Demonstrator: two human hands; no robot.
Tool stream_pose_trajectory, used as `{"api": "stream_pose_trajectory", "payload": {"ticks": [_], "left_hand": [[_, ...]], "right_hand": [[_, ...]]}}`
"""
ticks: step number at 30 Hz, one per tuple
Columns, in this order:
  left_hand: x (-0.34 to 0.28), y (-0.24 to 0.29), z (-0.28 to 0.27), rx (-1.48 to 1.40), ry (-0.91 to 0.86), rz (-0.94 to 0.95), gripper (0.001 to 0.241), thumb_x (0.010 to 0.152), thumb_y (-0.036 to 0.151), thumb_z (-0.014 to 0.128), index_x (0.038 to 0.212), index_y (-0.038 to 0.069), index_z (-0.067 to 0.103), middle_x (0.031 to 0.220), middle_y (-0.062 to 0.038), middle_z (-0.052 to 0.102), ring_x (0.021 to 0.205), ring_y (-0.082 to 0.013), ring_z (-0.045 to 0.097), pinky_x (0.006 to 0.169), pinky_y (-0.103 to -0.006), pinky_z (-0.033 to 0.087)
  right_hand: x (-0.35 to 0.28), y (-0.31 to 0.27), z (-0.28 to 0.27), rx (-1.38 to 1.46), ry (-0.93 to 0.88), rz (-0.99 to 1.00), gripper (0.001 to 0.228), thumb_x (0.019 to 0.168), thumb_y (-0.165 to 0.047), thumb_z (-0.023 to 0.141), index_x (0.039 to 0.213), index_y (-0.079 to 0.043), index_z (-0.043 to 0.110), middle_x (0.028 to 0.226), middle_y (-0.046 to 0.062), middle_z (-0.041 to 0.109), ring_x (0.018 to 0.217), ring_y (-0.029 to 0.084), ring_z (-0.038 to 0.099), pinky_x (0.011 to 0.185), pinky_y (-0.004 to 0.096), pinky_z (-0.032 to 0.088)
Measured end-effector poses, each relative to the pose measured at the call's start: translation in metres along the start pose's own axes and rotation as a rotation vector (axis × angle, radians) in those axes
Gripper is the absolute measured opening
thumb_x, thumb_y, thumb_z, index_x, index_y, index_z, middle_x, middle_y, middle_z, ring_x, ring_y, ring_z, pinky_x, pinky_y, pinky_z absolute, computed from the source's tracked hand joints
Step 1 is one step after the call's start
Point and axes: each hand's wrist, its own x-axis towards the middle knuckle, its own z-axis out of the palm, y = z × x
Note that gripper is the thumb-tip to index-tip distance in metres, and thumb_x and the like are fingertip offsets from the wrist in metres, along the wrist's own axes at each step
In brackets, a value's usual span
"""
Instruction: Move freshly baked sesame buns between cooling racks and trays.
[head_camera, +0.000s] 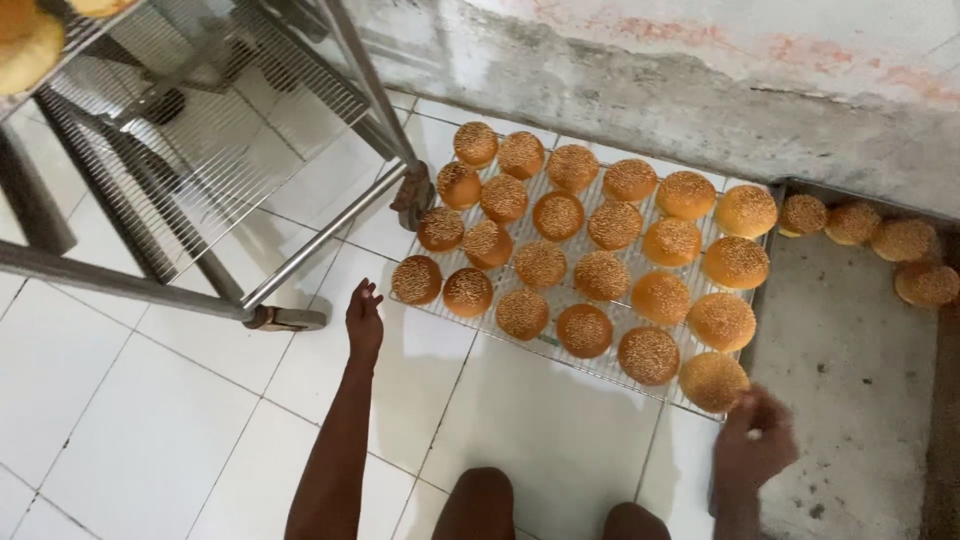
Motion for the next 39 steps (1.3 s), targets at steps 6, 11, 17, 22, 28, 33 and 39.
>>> {"api": "stream_pose_trajectory", "payload": {"ticks": [6, 11, 17, 22, 28, 33, 39], "left_hand": [[-0.058, -0.017, 0.037, -0.173, -0.004, -0.213, 0.073, 0.106, 0.056, 0.033, 0.158, 0.005, 0.028, 0.146, -0.015, 0.059, 0.105, -0.0264, 0.071, 0.086, -0.0381, 0.056], [-0.138, -0.022, 0.101, -0.245, -0.019, -0.206, 0.078, 0.103, 0.060, 0.033, 0.160, 0.007, 0.024, 0.144, -0.017, 0.060, 0.105, -0.0271, 0.072, 0.088, -0.0384, 0.057], [-0.233, 0.026, 0.185, -0.586, -0.133, -0.241, 0.077, 0.102, 0.058, 0.040, 0.158, 0.007, 0.028, 0.145, -0.021, 0.057, 0.118, -0.0333, 0.068, 0.100, -0.0465, 0.054], [-0.262, 0.059, 0.229, -0.798, -0.196, -0.424, 0.062, 0.102, 0.030, 0.056, 0.153, 0.008, 0.029, 0.149, -0.019, 0.052, 0.123, -0.0345, 0.064, 0.109, -0.0526, 0.051], [-0.258, 0.067, 0.238, -0.715, -0.246, -0.414, 0.065, 0.102, 0.014, 0.058, 0.159, 0.014, 0.028, 0.123, -0.015, 0.060, 0.105, -0.0268, 0.067, 0.104, -0.0496, 0.054], [-0.249, 0.054, 0.229, -0.700, -0.202, -0.448, 0.062, 0.102, 0.013, 0.052, 0.159, 0.019, 0.029, 0.118, -0.007, 0.065, 0.094, -0.0181, 0.066, 0.086, -0.0382, 0.056], [-0.245, 0.075, 0.217, -0.595, -0.116, -0.447, 0.056, 0.107, 0.027, 0.048, 0.160, 0.018, 0.031, 0.111, -0.008, 0.067, 0.080, -0.0124, 0.057, 0.074, -0.0320, 0.051]], "right_hand": [[0.090, 0.092, 0.023, 0.246, -0.126, 0.484, 0.028, 0.116, -0.022, 0.057, 0.129, 0.000, 0.068, 0.127, 0.014, 0.071, 0.109, 0.021, 0.070, 0.088, 0.038, 0.059], [0.118, 0.178, 0.075, 0.560, -0.271, 0.543, 0.040, 0.117, -0.032, 0.053, 0.137, 0.002, 0.062, 0.130, 0.015, 0.066, 0.116, 0.025, 0.065, 0.097, 0.040, 0.054], [0.141, 0.194, 0.127, 0.928, -0.310, 0.948, 0.047, 0.114, -0.033, 0.045, 0.143, 0.004, 0.053, 0.126, 0.013, 0.068, 0.112, 0.026, 0.067, 0.097, 0.043, 0.056], [0.155, 0.174, 0.131, 1.201, -0.420, 1.050, 0.043, 0.110, -0.028, 0.041, 0.143, -0.002, 0.052, 0.123, 0.011, 0.069, 0.109, 0.027, 0.069, 0.095, 0.044, 0.058], [0.155, 0.178, 0.131, 1.119, -0.359, 0.965, 0.021, 0.111, -0.017, 0.053, 0.125, -0.003, 0.058, 0.118, 0.011, 0.067, 0.105, 0.025, 0.069, 0.094, 0.048, 0.061], [0.143, 0.172, 0.125, 0.972, -0.377, 0.878, 0.010, 0.106, -0.005, 0.056, 0.116, -0.003, 0.054, 0.107, 0.008, 0.066, 0.097, 0.026, 0.068, 0.094, 0.051, 0.061], [0.112, 0.146, 0.090, 1.024, -0.439, 0.923, 0.034, 0.090, 0.001, 0.043, 0.120, -0.003, 0.060, 0.115, 0.009, 0.069, 0.104, 0.025, 0.070, 0.097, 0.051, 0.055]]}}
